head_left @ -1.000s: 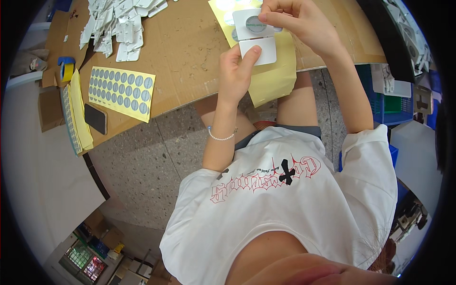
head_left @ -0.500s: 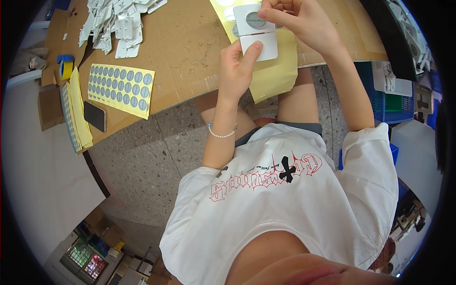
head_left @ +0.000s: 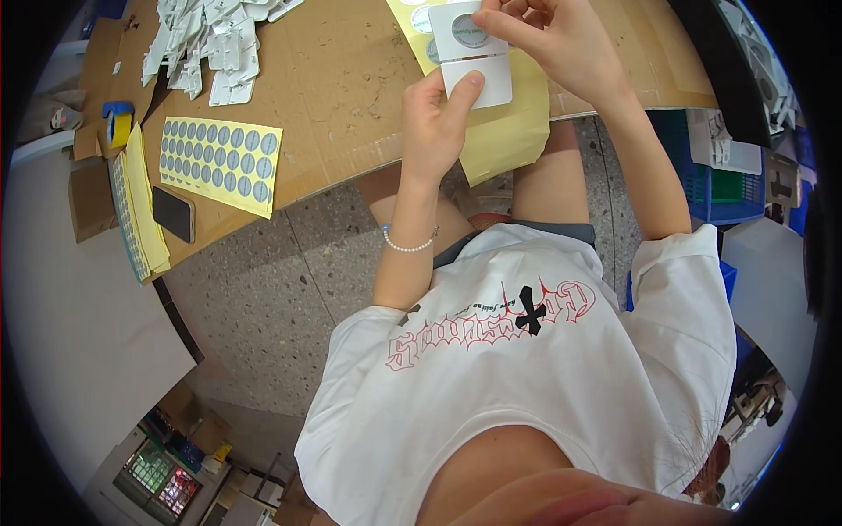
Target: Applying small circular stickers from a sheet onto white electronic devices.
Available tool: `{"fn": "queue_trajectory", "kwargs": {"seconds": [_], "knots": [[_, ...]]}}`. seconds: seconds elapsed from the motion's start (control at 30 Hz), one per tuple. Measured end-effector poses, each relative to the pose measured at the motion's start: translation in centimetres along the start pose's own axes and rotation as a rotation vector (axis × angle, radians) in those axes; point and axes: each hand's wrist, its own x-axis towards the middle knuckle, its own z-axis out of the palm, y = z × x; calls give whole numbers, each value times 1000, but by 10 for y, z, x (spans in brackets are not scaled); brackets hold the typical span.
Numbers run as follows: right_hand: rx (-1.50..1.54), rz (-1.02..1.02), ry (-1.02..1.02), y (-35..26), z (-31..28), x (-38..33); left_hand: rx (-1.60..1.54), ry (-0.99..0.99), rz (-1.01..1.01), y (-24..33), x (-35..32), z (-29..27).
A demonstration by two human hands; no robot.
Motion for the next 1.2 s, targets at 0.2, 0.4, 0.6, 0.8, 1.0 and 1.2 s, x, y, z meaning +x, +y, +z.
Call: {"fn": "queue_trajectory", "kwargs": {"seconds": [0.2,0.4,0.6,0.8,1.0,1.2], "knots": [[-2,3,3,-4,3,0,-15,9,0,-2,1,-2],[-22,8,20,1,8,1,-13,17,-3,-5,3,-4],[-74,-48,66,-1,10,1,-32,18,7,-6,5,-4],[180,70,22,5,14,6,-48,-5,0,0,5,-4],[451,-666,-9,39,14,23,-98,-32,-15,11,6,9],[237,-26,-65,9,-47,18,-274,-55,-60,29,9,20]]}}
